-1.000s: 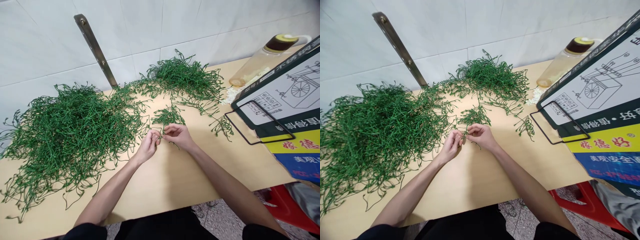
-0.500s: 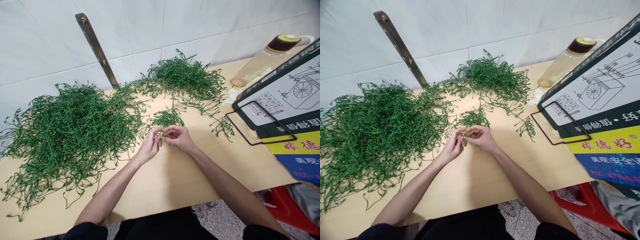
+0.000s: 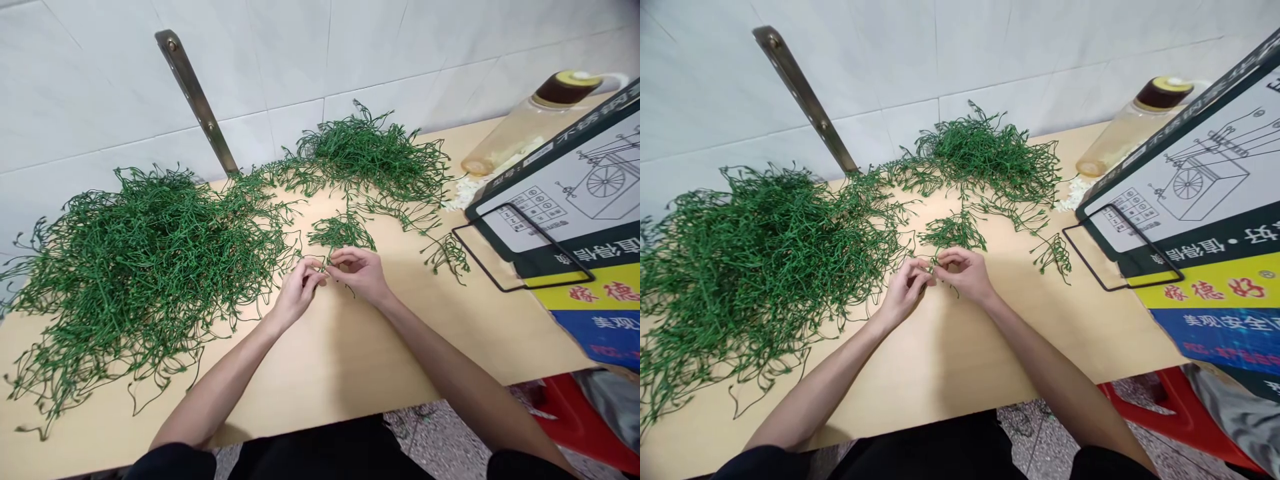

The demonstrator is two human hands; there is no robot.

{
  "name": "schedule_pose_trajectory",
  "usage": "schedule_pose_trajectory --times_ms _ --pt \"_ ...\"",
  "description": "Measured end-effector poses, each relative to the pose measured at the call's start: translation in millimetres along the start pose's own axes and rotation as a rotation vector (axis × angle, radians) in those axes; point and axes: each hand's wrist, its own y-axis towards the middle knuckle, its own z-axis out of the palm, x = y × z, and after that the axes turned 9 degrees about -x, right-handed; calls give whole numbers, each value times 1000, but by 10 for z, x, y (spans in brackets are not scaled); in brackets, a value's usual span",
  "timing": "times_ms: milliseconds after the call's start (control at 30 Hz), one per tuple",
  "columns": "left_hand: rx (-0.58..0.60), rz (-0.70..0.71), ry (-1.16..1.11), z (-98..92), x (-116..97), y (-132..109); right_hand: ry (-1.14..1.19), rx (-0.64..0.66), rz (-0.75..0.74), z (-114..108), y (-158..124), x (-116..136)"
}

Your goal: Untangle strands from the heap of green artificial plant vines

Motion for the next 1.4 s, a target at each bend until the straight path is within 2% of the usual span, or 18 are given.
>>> schedule_pose_trajectory --times_ms 233,333,433,600,900,1067,1133,1267,1333,1400 --pt "-58 -49 50 26 -57 -9 31 -7 55 -16 21 19" --pt "-114 25 140 27 -106 -8 68 -10 72 -18 31 44" --pt "-134 157 248 9 -139 7 82 19 104 -23 36 59" --pt "-45 333 308 -26 -140 37 83 39 101 -32 42 39" --pt "75 297 281 -73 -127 61 -44 5 -65 16 -35 33" --pt "179 283 257 -44 -148 16 -104 -100 -75 19 -14 25" --pt "81 211 185 -23 -135 4 -74 -113 -26 10 12 39" --pt "-288 16 17 0 -78 13 -41 -24 59 -9 38 91" --pt "-386 48 50 -2 -57 22 -35 30 86 -20 42 114" --pt "-437 139 163 -9 -53 26 -18 74 125 -34 48 129"
